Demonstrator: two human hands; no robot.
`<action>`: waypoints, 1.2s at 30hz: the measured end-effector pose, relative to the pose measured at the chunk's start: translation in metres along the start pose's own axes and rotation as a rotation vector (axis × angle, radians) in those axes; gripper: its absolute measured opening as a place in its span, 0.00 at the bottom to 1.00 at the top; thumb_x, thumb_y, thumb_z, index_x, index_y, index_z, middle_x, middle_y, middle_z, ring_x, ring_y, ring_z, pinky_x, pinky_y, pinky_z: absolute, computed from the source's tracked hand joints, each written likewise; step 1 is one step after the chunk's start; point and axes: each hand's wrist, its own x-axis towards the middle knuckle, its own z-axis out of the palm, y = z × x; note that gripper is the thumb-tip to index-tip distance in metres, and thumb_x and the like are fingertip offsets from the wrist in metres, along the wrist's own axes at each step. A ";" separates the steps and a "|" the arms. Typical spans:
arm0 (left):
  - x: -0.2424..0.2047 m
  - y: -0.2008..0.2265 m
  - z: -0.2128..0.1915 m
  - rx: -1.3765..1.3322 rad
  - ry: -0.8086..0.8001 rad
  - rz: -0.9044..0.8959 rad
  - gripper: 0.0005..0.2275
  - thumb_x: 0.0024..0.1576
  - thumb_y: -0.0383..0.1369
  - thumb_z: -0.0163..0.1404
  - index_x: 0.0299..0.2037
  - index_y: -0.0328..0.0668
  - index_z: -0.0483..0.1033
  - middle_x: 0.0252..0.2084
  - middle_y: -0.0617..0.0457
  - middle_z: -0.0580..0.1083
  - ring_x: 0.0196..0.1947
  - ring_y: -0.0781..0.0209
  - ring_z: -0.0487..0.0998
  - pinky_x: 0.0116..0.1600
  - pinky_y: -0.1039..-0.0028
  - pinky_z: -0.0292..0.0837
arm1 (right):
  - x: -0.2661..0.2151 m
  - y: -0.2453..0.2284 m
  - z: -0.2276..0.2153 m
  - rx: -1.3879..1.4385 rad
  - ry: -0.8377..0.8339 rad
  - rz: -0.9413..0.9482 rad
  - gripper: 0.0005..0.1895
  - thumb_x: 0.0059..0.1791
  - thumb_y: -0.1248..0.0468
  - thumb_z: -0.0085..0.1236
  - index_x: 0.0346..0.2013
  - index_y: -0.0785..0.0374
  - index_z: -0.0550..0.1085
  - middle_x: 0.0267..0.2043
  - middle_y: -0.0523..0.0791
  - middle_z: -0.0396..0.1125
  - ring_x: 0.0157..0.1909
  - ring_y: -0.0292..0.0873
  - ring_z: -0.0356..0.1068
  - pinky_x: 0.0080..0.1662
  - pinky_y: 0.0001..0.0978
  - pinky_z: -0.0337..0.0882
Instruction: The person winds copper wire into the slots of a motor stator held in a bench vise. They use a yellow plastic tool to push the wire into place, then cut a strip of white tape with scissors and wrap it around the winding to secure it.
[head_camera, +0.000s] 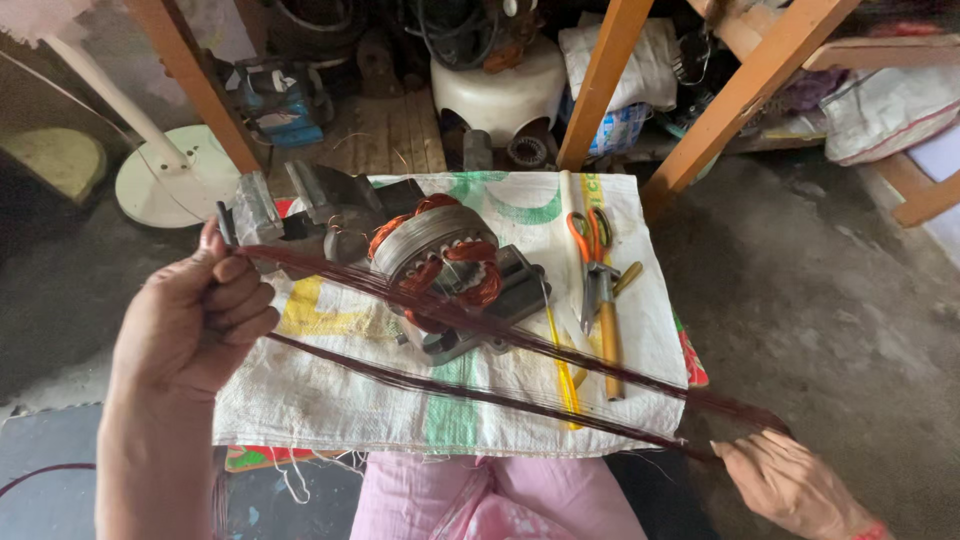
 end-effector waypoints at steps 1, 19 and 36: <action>-0.001 -0.008 0.002 0.001 0.030 -0.017 0.10 0.70 0.34 0.40 0.36 0.46 0.68 0.23 0.63 0.56 0.19 0.73 0.49 0.23 0.80 0.45 | -0.011 0.005 0.010 -0.021 0.016 -0.002 0.12 0.43 0.69 0.57 0.41 0.68 0.74 0.35 0.49 0.75 0.38 0.45 0.77 0.44 0.40 0.75; -0.020 -0.145 0.057 0.162 -0.051 -0.178 0.17 0.65 0.37 0.47 0.23 0.44 0.64 0.15 0.63 0.57 0.11 0.74 0.50 0.15 0.77 0.41 | 0.115 -0.088 -0.110 0.496 -0.147 0.774 0.17 0.45 0.68 0.57 0.48 0.69 0.72 0.44 0.54 0.75 0.46 0.53 0.77 0.46 0.41 0.75; -0.033 -0.105 0.048 -0.188 -0.064 -0.102 0.15 0.66 0.35 0.47 0.24 0.44 0.66 0.17 0.63 0.57 0.15 0.73 0.50 0.18 0.78 0.43 | 0.251 -0.130 -0.024 0.454 0.273 0.297 0.07 0.46 0.78 0.47 0.31 0.67 0.72 0.23 0.47 0.72 0.20 0.45 0.74 0.21 0.36 0.69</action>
